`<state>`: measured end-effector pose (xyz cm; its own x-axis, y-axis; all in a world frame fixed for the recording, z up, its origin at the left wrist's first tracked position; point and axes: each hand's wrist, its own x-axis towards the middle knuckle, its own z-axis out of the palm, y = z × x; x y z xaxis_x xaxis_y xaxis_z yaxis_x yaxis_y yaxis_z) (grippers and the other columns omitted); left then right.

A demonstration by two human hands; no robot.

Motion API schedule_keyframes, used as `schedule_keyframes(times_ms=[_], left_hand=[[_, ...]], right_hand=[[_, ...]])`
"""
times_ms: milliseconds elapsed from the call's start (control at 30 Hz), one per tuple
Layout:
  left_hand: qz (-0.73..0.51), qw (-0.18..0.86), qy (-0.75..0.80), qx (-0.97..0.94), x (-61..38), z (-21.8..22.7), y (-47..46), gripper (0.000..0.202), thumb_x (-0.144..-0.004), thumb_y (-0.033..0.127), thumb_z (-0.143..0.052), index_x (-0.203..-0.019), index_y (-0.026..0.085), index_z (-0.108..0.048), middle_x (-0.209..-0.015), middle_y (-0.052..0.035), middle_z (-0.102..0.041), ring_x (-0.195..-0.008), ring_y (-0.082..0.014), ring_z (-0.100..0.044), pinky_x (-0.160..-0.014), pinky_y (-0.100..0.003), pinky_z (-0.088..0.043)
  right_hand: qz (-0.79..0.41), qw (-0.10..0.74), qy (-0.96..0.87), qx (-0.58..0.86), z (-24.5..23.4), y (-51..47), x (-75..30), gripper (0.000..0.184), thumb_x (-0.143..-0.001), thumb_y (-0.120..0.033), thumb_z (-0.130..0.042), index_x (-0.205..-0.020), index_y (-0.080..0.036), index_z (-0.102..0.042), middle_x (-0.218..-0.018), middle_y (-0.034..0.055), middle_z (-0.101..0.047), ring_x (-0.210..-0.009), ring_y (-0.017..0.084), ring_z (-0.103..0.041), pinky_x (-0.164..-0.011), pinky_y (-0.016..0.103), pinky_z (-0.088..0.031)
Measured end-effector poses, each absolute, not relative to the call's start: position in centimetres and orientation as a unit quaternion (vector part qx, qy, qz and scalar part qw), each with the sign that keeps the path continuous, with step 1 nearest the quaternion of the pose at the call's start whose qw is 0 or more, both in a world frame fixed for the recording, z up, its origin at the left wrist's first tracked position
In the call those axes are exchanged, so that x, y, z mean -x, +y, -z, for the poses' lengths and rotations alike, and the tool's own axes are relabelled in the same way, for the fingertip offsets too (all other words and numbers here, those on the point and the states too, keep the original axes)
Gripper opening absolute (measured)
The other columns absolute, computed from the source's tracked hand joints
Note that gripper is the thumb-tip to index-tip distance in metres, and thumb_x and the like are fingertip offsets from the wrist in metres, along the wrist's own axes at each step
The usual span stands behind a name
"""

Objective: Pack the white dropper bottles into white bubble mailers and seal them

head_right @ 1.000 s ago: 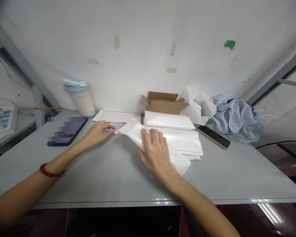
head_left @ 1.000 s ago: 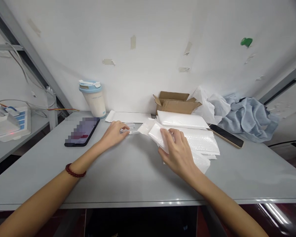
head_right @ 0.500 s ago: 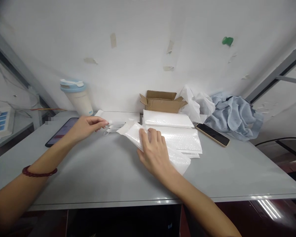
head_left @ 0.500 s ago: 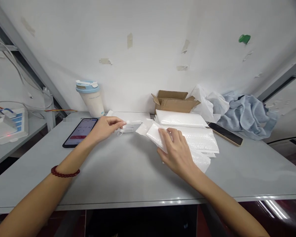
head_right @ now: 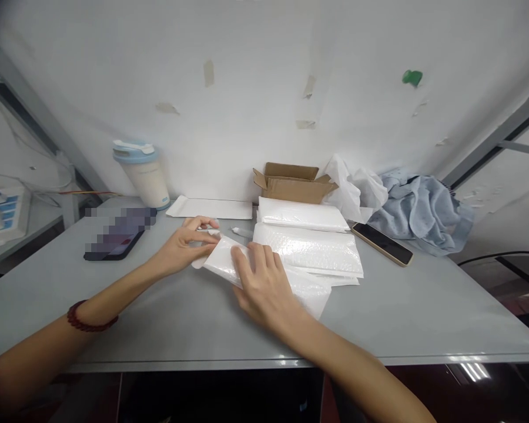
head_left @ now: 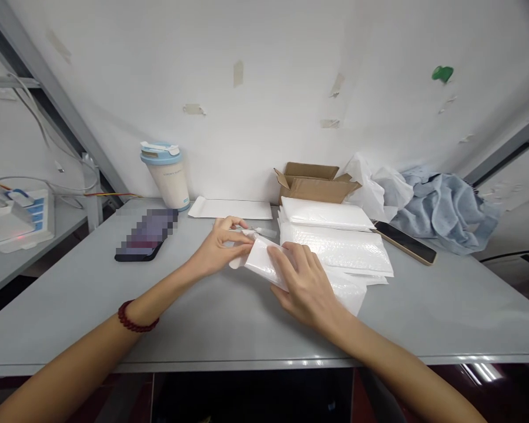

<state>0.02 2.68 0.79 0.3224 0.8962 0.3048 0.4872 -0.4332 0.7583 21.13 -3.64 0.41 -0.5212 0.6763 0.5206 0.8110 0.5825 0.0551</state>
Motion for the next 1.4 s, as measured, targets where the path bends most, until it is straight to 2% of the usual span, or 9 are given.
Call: schedule_keyframes(times_ms=[133, 233, 333, 533, 600, 767, 933, 1200, 1400], left_hand=[[-0.326, 0.302, 0.42, -0.791, -0.3, -1.3, 2.1, 0.027, -0.084, 0.041, -0.054, -0.076, 0.026, -0.075, -0.132, -0.0031, -0.053, -0.128, -0.0278, -0.034, -0.107, -0.045, -0.029], [-0.379, 0.297, 0.441, -0.758, 0.4, -1.5, 2.8, 0.027, -0.086, 0.038, -0.052, -0.082, 0.023, -0.074, -0.123, -0.0056, -0.061, -0.12, -0.0258, -0.046, -0.106, -0.043, -0.033], [-0.417, 0.217, 0.481, -0.74, 1.1, -0.4, 4.4, 0.027, -0.089, 0.034, -0.047, -0.091, 0.019, -0.07, -0.109, -0.0081, -0.067, -0.111, -0.0241, -0.053, -0.099, -0.041, -0.041], [-0.183, 0.03, 0.424, -0.887, -0.2, 2.5, 6.6, 0.034, -0.092, 0.023, -0.04, -0.122, 0.019, -0.054, -0.136, -0.0097, -0.051, -0.135, -0.0325, -0.028, -0.103, -0.054, -0.03], [-0.134, 0.004, 0.414, -0.9, -0.9, 2.8, 6.8, 0.035, -0.092, 0.018, -0.037, -0.124, 0.019, -0.052, -0.13, -0.0107, -0.056, -0.132, -0.0327, -0.034, -0.1, -0.055, -0.032], [-0.153, -0.026, 0.375, -0.914, -1.2, 3.7, 6.9, 0.031, -0.091, 0.009, -0.035, -0.107, 0.015, -0.061, -0.101, -0.0114, -0.066, -0.1, -0.025, -0.055, -0.086, -0.042, -0.043], [-0.282, 0.057, 0.367, -0.885, -0.9, 3.4, 6.0, 0.023, -0.087, 0.013, -0.042, -0.094, 0.013, -0.064, -0.092, -0.0105, -0.066, -0.09, -0.0221, -0.057, -0.08, -0.035, -0.047], [-0.558, 0.258, 0.535, -0.58, 1.3, -1.6, 4.3, 0.018, -0.075, 0.03, -0.063, -0.085, 0.017, -0.071, -0.083, -0.0034, -0.072, -0.081, -0.0186, -0.063, -0.076, -0.029, -0.048], [-0.575, 0.305, 0.515, -0.557, 0.8, -2.4, 3.2, 0.017, -0.071, 0.03, -0.068, -0.082, 0.017, -0.072, -0.079, -0.0028, -0.072, -0.078, -0.0177, -0.064, -0.074, -0.028, -0.048]], right_hand=[[0.158, 0.228, -0.858, 0.433, -0.4, -3.8, -21.2, 0.054, -0.071, -0.014, -0.055, -0.124, -0.011, -0.045, -0.111, 0.0181, -0.05, -0.093, 0.028, -0.046, -0.074, 0.038, -0.046], [0.184, 0.239, -0.84, 0.451, -0.8, -3.6, -21.7, 0.052, -0.073, -0.016, -0.054, -0.124, -0.011, -0.045, -0.11, 0.018, -0.05, -0.093, 0.028, -0.046, -0.074, 0.039, -0.046], [0.214, 0.256, -0.808, 0.486, -1.4, -3.2, -22.3, 0.048, -0.076, -0.018, -0.054, -0.123, -0.012, -0.046, -0.109, 0.0178, -0.05, -0.094, 0.029, -0.047, -0.073, 0.039, -0.047], [0.217, 0.263, -0.768, 0.542, -1.8, -2.3, -23.1, 0.043, -0.079, -0.022, -0.055, -0.12, -0.013, -0.049, -0.108, 0.0173, -0.051, -0.094, 0.029, -0.048, -0.072, 0.038, -0.046], [0.214, 0.261, -0.768, 0.544, -1.7, -2.2, -23.2, 0.044, -0.078, -0.022, -0.056, -0.12, -0.012, -0.05, -0.108, 0.0172, -0.051, -0.095, 0.029, -0.048, -0.073, 0.038, -0.047], [0.213, 0.255, -0.771, 0.543, -1.6, -2.1, -23.1, 0.044, -0.077, -0.021, -0.056, -0.12, -0.012, -0.051, -0.108, 0.0163, -0.051, -0.092, 0.028, -0.049, -0.072, 0.038, -0.046], [0.209, 0.249, -0.772, 0.546, -1.5, -1.8, -23.2, 0.044, -0.077, -0.021, -0.057, -0.119, -0.012, -0.051, -0.107, 0.0161, -0.052, -0.092, 0.028, -0.048, -0.073, 0.038, -0.046], [0.21, 0.24, -0.78, 0.538, -1.3, -1.9, -23.0, 0.044, -0.076, -0.02, -0.056, -0.118, -0.012, -0.052, -0.106, 0.0157, -0.052, -0.09, 0.028, -0.048, -0.07, 0.037, -0.046], [0.209, 0.239, -0.798, 0.511, -0.8, -2.2, -22.5, 0.047, -0.072, -0.017, -0.057, -0.119, -0.011, -0.052, -0.106, 0.0167, -0.053, -0.09, 0.028, -0.048, -0.07, 0.037, -0.047]])
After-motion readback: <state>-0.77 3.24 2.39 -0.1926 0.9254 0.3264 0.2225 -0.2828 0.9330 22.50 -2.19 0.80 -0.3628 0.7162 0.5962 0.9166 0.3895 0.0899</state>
